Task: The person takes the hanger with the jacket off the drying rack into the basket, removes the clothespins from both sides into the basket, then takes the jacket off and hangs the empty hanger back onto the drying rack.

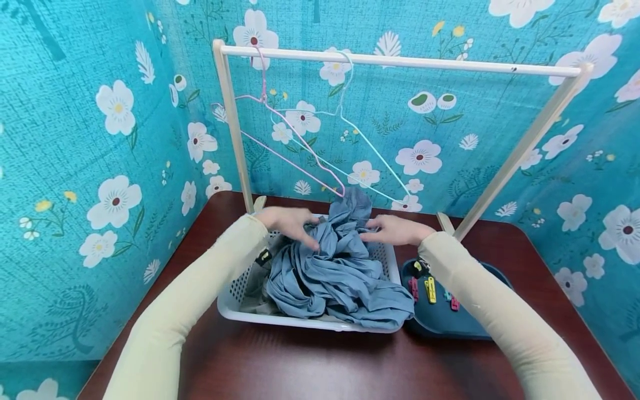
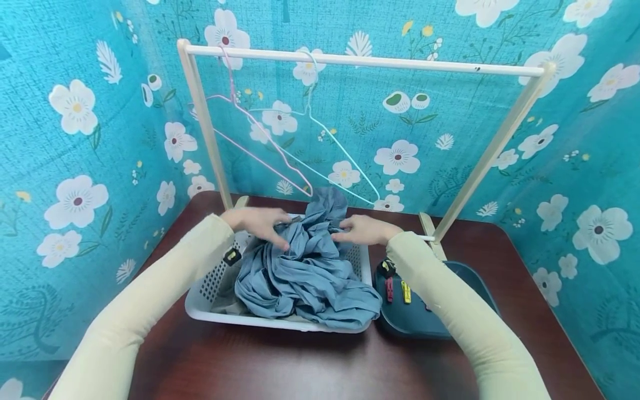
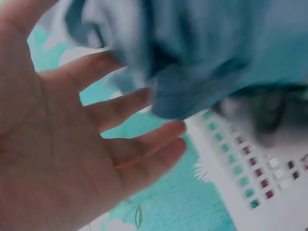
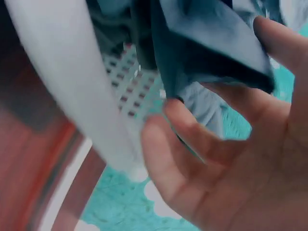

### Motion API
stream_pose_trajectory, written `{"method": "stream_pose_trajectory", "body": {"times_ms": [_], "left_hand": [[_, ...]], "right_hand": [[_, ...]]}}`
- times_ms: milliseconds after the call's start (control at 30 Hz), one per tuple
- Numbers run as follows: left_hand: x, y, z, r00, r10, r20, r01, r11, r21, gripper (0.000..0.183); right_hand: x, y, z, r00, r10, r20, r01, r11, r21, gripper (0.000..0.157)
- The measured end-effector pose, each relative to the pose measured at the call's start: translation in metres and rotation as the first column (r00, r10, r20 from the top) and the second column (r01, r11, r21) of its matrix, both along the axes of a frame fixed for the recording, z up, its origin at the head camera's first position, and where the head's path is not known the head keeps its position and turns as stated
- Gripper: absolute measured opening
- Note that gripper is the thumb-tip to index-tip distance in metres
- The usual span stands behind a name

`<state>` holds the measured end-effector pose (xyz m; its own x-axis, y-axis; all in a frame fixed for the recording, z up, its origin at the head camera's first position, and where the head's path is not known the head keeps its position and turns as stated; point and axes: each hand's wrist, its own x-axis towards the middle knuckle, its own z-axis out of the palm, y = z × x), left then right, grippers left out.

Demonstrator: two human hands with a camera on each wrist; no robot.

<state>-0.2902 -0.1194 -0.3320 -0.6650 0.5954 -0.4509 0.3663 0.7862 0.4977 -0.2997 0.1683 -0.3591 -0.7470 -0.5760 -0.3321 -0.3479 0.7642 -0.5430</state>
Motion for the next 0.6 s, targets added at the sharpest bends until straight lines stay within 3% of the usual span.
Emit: {"method": "stream_pose_trajectory", "body": {"times_ms": [67,133,200,267,333,400,467,600], "left_hand": [[-0.011,-0.004,0.004,0.998,0.056,0.023,-0.059,0.989,0.135,0.071],[-0.023,-0.006,0.002,0.984,0.124,0.13,-0.158,0.943,0.294,0.062],[-0.033,-0.006,-0.005,0.95,0.17,0.26,-0.266,0.877,0.399,0.058],[-0.04,-0.005,-0.013,0.911,0.186,0.367,-0.346,0.828,0.441,0.059],[-0.045,-0.002,-0.021,0.889,0.184,0.42,-0.38,0.809,0.448,0.063],[-0.048,0.002,-0.027,0.882,0.181,0.435,-0.388,0.803,0.452,0.069],[-0.05,0.007,-0.031,0.881,0.185,0.436,-0.394,0.797,0.458,0.076],[-0.052,0.014,-0.035,0.865,0.204,0.459,-0.431,0.771,0.469,0.089]], "right_hand": [[-0.007,0.006,-0.003,0.998,-0.068,0.011,0.068,0.993,-0.091,0.065],[-0.013,0.01,-0.006,0.989,-0.143,0.046,0.149,0.97,-0.192,0.065],[-0.018,0.011,-0.01,0.971,-0.208,0.12,0.234,0.927,-0.293,0.073],[-0.023,0.011,-0.013,0.951,-0.232,0.205,0.296,0.877,-0.38,0.08],[-0.027,0.01,-0.016,0.935,-0.226,0.273,0.328,0.842,-0.427,0.085],[-0.032,0.008,-0.02,0.922,-0.204,0.329,0.344,0.821,-0.456,0.086],[-0.035,0.006,-0.022,0.918,-0.196,0.346,0.347,0.818,-0.459,0.087],[-0.037,-0.003,-0.021,0.887,-0.2,0.416,0.4,0.783,-0.476,0.09]]}}
